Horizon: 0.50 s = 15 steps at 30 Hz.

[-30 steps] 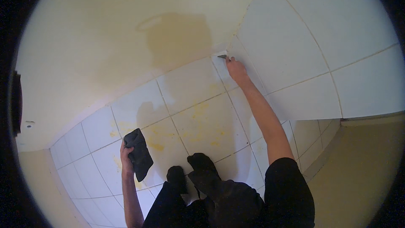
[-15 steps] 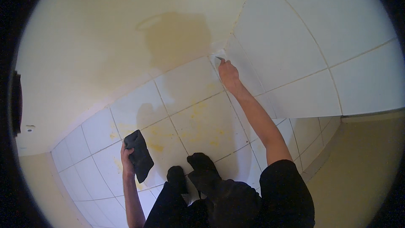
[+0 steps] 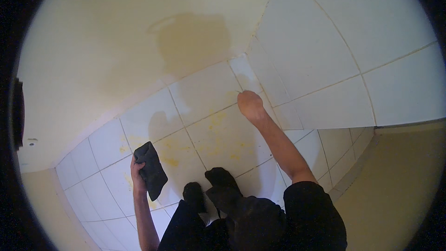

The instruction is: The person scrapes yellow residue from the tiled floor using a metal scraper while holding a cloth in the other hand.

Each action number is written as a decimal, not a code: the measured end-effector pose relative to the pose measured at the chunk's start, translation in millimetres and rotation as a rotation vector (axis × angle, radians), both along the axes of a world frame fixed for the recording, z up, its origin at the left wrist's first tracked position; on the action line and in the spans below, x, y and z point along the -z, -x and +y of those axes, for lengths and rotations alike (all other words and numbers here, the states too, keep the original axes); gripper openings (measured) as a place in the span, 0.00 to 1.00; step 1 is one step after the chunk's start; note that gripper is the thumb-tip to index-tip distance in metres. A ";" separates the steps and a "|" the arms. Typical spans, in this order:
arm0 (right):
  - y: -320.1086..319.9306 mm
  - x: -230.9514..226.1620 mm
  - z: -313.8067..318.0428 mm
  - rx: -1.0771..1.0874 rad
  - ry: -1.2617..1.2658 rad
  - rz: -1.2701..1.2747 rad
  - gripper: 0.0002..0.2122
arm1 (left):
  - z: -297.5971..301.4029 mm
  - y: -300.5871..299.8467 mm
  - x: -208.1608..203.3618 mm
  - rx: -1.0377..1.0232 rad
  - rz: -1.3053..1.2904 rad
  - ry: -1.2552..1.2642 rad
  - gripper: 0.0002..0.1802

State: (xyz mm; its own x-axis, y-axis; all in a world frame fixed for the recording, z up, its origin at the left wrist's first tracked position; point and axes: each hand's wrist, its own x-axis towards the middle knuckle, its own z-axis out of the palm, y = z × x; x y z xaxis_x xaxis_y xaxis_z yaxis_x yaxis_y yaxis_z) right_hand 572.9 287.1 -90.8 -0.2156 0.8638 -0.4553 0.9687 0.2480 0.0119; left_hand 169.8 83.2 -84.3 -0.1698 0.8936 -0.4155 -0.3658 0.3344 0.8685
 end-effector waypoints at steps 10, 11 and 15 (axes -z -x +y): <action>-57.8 92.7 54.2 0.098 -0.492 -0.021 0.21 | 4.7 -1.7 0.5 -0.009 0.012 0.019 0.31; -64.1 96.7 47.3 0.144 -0.472 0.025 0.20 | 4.8 -1.5 1.3 -0.009 0.012 0.021 0.31; -58.3 18.7 -1.6 0.145 0.204 -0.069 0.13 | 1.8 2.3 0.9 -0.007 0.006 -0.003 0.30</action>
